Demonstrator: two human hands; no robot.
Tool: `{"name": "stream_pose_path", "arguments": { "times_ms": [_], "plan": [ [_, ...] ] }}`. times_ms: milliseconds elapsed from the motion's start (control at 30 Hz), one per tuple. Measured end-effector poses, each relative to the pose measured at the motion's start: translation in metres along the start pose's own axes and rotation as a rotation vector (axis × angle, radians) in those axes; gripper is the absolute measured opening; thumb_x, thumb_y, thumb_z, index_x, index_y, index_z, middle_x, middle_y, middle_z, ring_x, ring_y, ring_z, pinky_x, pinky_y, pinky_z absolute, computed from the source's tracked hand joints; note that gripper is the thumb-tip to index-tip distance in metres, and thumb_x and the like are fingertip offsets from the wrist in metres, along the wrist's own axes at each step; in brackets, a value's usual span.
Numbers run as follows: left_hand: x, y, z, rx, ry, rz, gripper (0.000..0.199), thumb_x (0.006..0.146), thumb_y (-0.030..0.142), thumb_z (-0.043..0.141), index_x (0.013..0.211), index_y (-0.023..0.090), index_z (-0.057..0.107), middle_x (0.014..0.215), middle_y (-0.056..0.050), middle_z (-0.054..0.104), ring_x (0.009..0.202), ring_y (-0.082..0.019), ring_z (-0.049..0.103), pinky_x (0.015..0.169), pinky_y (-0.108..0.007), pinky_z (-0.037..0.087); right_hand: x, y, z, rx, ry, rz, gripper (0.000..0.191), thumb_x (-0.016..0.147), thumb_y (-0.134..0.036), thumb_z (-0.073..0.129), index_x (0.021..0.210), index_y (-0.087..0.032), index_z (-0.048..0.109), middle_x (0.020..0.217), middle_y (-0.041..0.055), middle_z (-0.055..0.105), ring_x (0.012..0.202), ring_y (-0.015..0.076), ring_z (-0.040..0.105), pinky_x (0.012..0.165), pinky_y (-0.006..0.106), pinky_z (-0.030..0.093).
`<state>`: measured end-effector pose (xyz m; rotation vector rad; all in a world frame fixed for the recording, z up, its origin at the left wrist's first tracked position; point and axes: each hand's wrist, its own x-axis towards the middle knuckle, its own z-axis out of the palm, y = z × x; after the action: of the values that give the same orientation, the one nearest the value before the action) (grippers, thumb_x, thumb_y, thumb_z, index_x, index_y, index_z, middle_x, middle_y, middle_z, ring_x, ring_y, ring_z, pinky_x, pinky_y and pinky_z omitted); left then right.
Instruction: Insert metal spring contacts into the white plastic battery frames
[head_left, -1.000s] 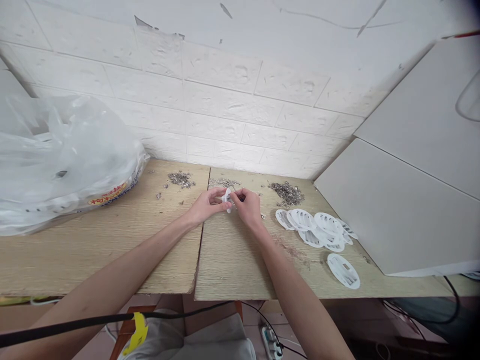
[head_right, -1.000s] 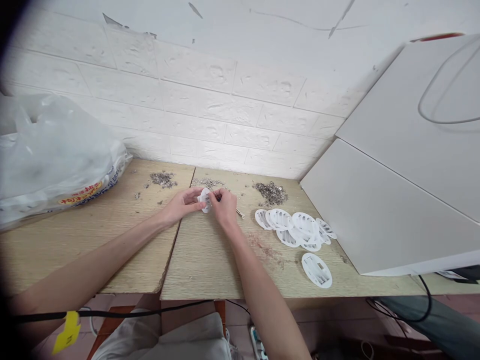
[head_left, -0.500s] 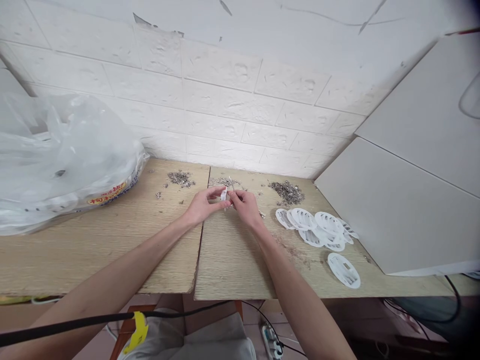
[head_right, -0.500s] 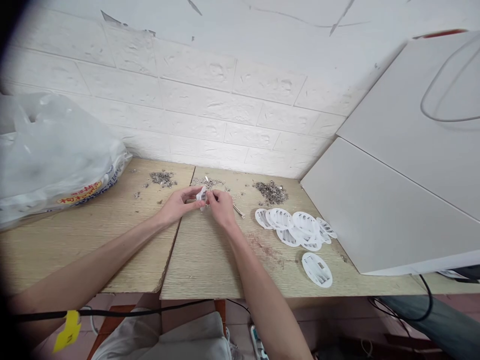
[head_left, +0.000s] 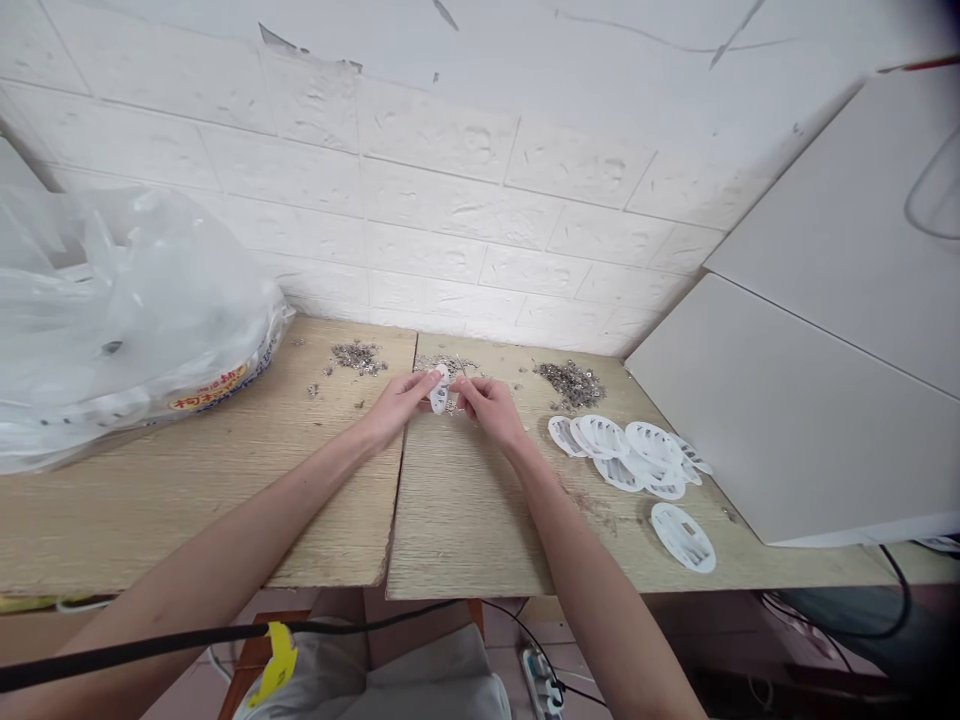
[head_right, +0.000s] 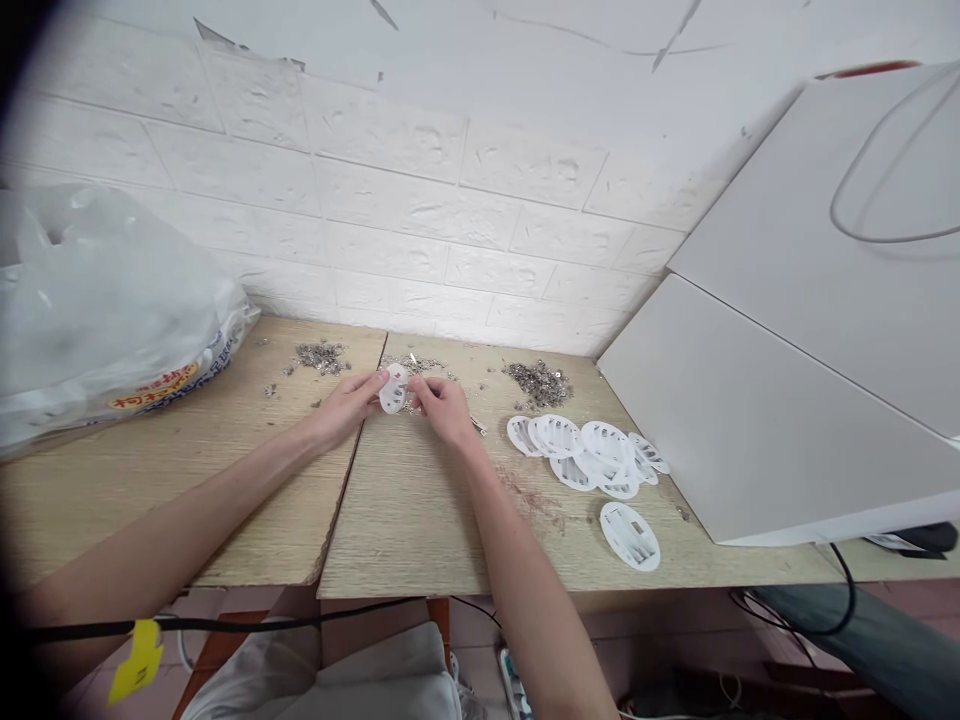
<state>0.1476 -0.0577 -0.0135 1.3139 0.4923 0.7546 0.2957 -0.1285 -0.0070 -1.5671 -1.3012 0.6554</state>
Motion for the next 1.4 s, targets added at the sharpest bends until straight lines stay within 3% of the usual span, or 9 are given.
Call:
{"name": "stream_pose_path", "arguments": {
  "times_ms": [100, 300, 500, 1000, 1167, 1400],
  "plan": [
    [0.001, 0.004, 0.0, -0.127, 0.051, -0.073, 0.047, 0.079, 0.054, 0.06, 0.096, 0.011, 0.068, 0.097, -0.012, 0.068, 0.09, -0.021, 0.061, 0.08, -0.033, 0.05, 0.0, 0.0, -0.005, -0.059, 0.024, -0.039, 0.044, 0.089, -0.048, 0.039, 0.092, -0.015, 0.067, 0.061, -0.0005, 0.057, 0.049, 0.0099, 0.044, 0.052, 0.022, 0.036],
    [0.002, 0.009, -0.001, -0.226, 0.12, -0.115, 0.039, 0.087, 0.046, 0.053, 0.098, 0.011, 0.065, 0.1, -0.014, 0.068, 0.091, -0.021, 0.062, 0.078, -0.034, 0.052, -0.004, -0.002, -0.011, -0.468, 0.003, -0.184, 0.029, 0.09, -0.025, 0.043, 0.105, -0.02, 0.067, 0.062, -0.0003, 0.063, 0.06, 0.0136, 0.056, 0.065, 0.023, 0.039],
    [0.005, 0.005, -0.004, -0.229, 0.122, -0.108, 0.04, 0.086, 0.049, 0.053, 0.095, 0.012, 0.064, 0.1, -0.014, 0.067, 0.093, -0.022, 0.062, 0.078, -0.034, 0.052, -0.007, -0.006, -0.015, -0.612, 0.004, -0.166, 0.027, 0.089, -0.022, 0.047, 0.1, -0.022, 0.071, 0.08, 0.0036, 0.071, 0.071, 0.0165, 0.062, 0.069, 0.025, 0.041],
    [0.004, 0.005, -0.002, -0.217, 0.138, -0.105, 0.04, 0.081, 0.05, 0.059, 0.093, 0.012, 0.064, 0.095, -0.013, 0.067, 0.091, -0.022, 0.062, 0.073, -0.031, 0.051, -0.01, -0.013, -0.014, -0.696, -0.025, -0.154, 0.029, 0.089, -0.024, 0.045, 0.091, -0.023, 0.073, 0.077, 0.0033, 0.071, 0.07, 0.0168, 0.062, 0.063, 0.024, 0.037],
    [0.003, 0.007, -0.002, -0.197, 0.125, -0.111, 0.044, 0.079, 0.053, 0.06, 0.096, 0.012, 0.064, 0.096, -0.012, 0.067, 0.093, -0.022, 0.062, 0.078, -0.034, 0.05, -0.011, -0.015, -0.014, -0.699, -0.028, -0.143, 0.029, 0.089, -0.024, 0.045, 0.093, -0.024, 0.073, 0.077, 0.0034, 0.071, 0.07, 0.017, 0.061, 0.062, 0.024, 0.036],
    [0.004, 0.001, -0.003, -0.129, 0.108, -0.074, 0.047, 0.071, 0.057, 0.067, 0.085, 0.011, 0.067, 0.085, -0.01, 0.067, 0.081, -0.019, 0.061, 0.072, -0.029, 0.048, -0.012, -0.015, -0.014, -0.778, -0.022, -0.159, 0.03, 0.089, -0.023, 0.044, 0.091, -0.024, 0.073, 0.08, 0.0032, 0.071, 0.07, 0.0171, 0.06, 0.058, 0.024, 0.031]
  ]
}}
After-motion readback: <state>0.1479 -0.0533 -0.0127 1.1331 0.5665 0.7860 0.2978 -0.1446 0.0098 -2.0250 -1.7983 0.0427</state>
